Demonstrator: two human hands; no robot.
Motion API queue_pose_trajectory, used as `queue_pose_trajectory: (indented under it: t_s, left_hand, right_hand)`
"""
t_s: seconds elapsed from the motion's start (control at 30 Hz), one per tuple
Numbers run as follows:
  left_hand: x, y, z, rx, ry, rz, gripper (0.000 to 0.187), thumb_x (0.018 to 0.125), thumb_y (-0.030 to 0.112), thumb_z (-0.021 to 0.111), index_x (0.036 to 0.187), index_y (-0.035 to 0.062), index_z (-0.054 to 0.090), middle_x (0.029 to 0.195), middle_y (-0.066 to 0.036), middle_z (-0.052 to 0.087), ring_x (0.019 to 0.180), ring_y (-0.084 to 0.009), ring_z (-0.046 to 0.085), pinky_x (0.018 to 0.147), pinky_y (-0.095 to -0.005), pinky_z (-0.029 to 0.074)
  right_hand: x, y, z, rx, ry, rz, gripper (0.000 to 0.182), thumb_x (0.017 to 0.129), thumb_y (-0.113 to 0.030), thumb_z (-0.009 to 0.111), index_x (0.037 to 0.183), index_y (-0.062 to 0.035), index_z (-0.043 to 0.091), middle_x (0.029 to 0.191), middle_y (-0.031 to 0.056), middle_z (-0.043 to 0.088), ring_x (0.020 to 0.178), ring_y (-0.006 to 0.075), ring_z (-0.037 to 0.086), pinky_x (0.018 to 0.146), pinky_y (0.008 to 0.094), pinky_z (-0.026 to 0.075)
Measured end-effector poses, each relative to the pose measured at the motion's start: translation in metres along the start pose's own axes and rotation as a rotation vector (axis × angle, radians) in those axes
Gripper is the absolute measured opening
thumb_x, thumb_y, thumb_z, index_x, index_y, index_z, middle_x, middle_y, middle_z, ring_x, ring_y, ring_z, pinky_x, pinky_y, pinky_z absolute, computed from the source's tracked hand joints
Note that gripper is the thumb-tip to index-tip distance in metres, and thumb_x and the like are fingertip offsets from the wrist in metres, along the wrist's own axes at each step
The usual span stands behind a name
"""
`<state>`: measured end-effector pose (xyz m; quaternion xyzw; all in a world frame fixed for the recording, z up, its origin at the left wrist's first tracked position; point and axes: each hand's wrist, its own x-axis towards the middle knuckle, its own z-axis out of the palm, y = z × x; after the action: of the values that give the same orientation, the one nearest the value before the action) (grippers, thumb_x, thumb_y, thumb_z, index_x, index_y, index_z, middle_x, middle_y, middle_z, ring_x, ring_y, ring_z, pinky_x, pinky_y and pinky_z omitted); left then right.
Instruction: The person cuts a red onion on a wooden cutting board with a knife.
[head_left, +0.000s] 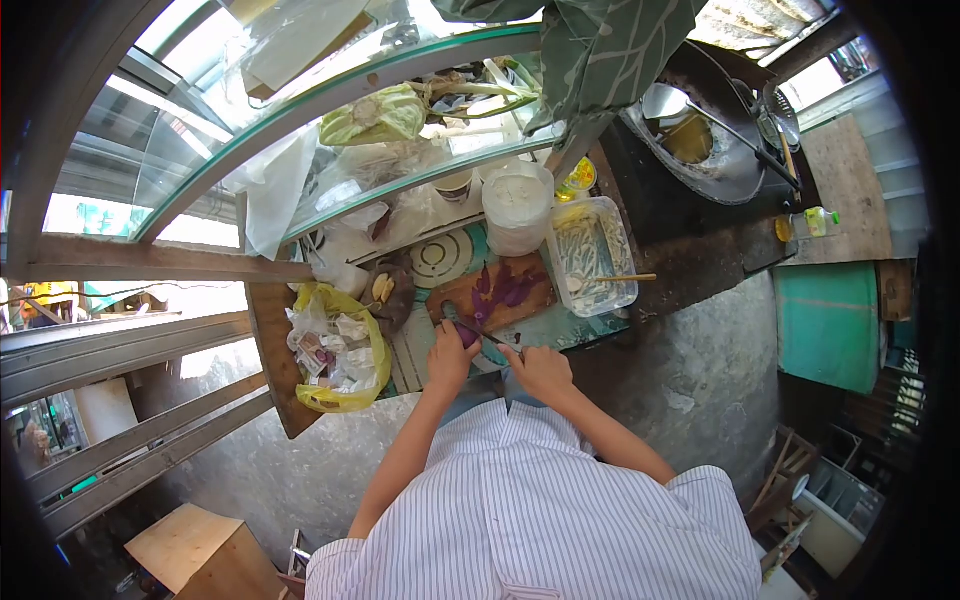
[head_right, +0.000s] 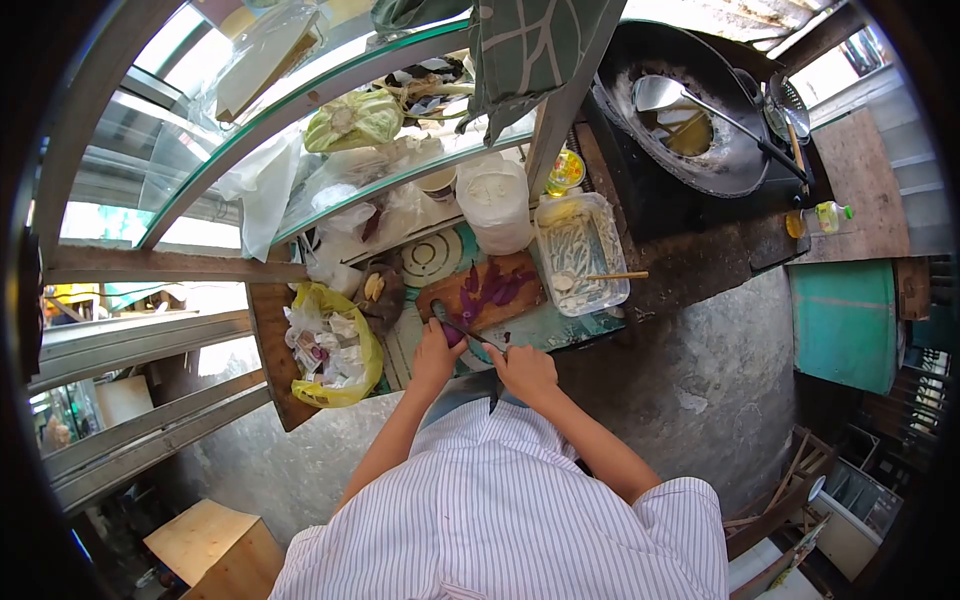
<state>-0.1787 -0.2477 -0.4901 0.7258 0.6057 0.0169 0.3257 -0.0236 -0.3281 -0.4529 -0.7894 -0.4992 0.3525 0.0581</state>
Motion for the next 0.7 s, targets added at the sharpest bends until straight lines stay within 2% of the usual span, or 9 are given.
queue_pose_trajectory:
  t_s: [0.13,0.2,0.33,0.57,0.7]
  left_hand:
    - [0.002,0.001,-0.001,0.016,-0.032,-0.025,0.056,0.078,0.032,0.072,0.109,-0.0027,0.042,0.099,-0.026,0.059,0.091,-0.044,0.061,0.073,-0.0473,0.05]
    - [0.003,0.001,-0.002,0.072,-0.05,0.033,0.057,0.077,0.033,0.072,0.11,-0.004,0.044,0.09,-0.023,0.061,0.081,-0.0397,0.065,0.067,-0.0441,0.053]
    - [0.003,0.002,-0.001,0.055,-0.03,0.028,0.052,0.077,0.03,0.073,0.105,-0.0031,0.044,0.083,-0.025,0.064,0.08,-0.0418,0.064,0.068,-0.0458,0.051]
    - [0.006,-0.002,0.007,0.111,-0.006,0.04,0.049,0.076,0.032,0.073,0.099,-0.0022,0.047,0.074,-0.022,0.064,0.071,-0.0396,0.065,0.062,-0.0443,0.052]
    - [0.007,-0.003,0.01,0.117,0.039,0.062,0.048,0.075,0.032,0.074,0.096,-0.0018,0.047,0.07,-0.02,0.064,0.068,-0.038,0.065,0.059,-0.0433,0.052]
  right_hand:
    - [-0.006,0.004,-0.003,-0.03,0.02,-0.054,0.069,0.093,-0.057,0.041,0.067,0.0021,0.066,0.064,0.0228,0.062,0.062,0.0396,0.064,0.056,0.0465,0.051]
    - [-0.005,0.006,0.002,-0.057,0.051,-0.069,0.068,0.093,-0.056,0.041,0.067,0.002,0.066,0.063,0.0227,0.062,0.061,0.0393,0.064,0.055,0.0464,0.051]
    - [0.007,0.007,0.02,-0.108,0.136,-0.129,0.067,0.093,-0.055,0.042,0.062,-0.0009,0.065,0.059,0.021,0.061,0.054,0.0371,0.063,0.05,0.0451,0.05]
    - [0.031,-0.006,0.023,-0.134,0.15,-0.179,0.067,0.093,-0.055,0.042,0.062,-0.0007,0.065,0.061,0.0214,0.062,0.056,0.037,0.064,0.051,0.0446,0.051]
    - [0.043,-0.016,0.011,-0.045,-0.032,-0.107,0.073,0.094,-0.058,0.036,0.07,0.0032,0.067,0.068,0.0252,0.063,0.066,0.0415,0.064,0.06,0.0479,0.051]
